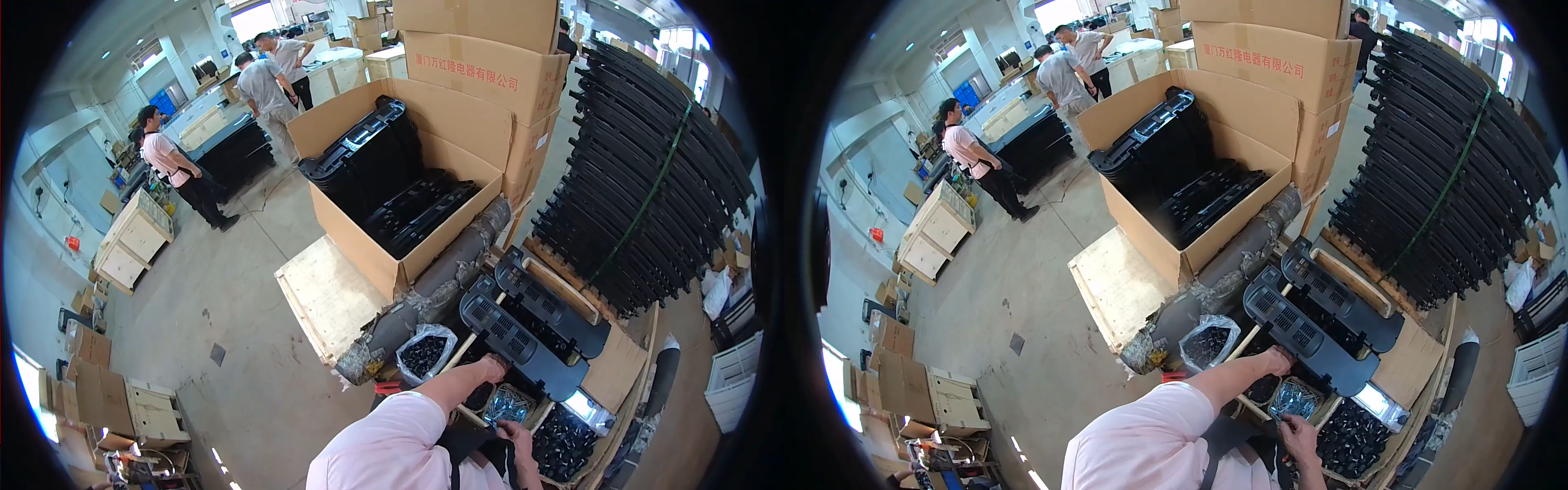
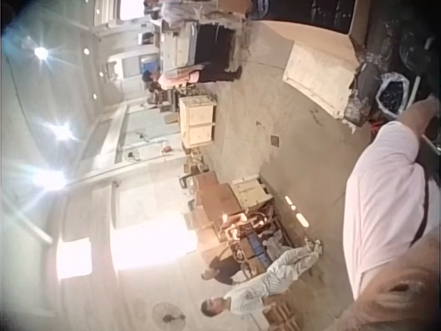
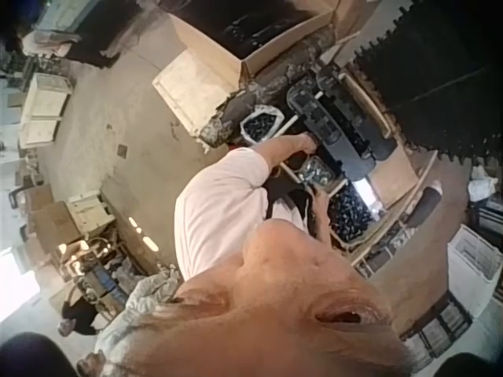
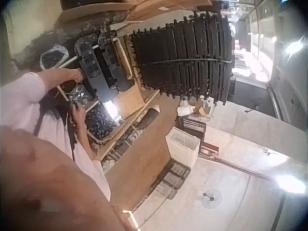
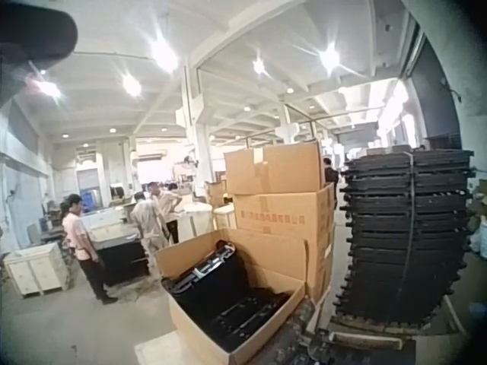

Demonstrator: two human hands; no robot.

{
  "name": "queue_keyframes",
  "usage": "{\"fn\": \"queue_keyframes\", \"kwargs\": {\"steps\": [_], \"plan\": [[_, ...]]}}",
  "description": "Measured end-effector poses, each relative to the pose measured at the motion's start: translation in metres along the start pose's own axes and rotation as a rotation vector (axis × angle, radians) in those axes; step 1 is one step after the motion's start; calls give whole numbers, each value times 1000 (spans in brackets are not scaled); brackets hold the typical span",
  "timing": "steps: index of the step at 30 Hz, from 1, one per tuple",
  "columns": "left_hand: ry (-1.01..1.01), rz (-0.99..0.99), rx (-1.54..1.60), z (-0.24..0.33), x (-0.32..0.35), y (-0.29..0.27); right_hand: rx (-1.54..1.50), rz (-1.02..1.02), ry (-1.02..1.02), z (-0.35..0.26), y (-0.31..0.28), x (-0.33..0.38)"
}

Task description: Assembling plastic housings by inserting screws using a power screwdriver.

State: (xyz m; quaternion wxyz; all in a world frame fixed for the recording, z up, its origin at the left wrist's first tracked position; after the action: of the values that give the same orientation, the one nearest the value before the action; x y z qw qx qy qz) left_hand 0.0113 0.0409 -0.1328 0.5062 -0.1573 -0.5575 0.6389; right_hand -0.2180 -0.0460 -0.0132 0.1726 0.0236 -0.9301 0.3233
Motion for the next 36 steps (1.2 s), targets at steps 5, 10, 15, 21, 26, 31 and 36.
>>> {"fn": "queue_keyframes", "kwargs": {"steps": [5,10,15,21,26,31,36], "plan": [[14,110,20,-11,1,16,-138,43,63,29,17,-8],[-158,217,232,-10,6,7,-132,96,93,26,14,-1],[-597,726,752,-27,24,7,64,174,-46,-9,4,1],[-670,654,1748,-20,47,-6,80,196,-122,3,8,1],[-524,650,2246,-9,74,-2,98,180,-112,-4,10,2],[-479,664,2304,-21,73,-20,119,222,-152,-2,11,2],[-556,491,2220,-27,77,-5,63,253,-101,0,10,0]]}}
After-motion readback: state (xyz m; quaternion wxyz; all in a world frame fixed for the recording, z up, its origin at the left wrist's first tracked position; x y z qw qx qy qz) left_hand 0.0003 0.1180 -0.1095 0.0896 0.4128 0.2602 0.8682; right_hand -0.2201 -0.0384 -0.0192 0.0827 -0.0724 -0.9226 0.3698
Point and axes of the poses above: each hand's wrist, its own x-axis away from the middle knuckle, its own y-axis out of the palm, z = x × y, the point moved 4 cm from there along -x, towards the middle knuckle, and after that the axes turned 3 degrees about -z, right-handed, at the moved point
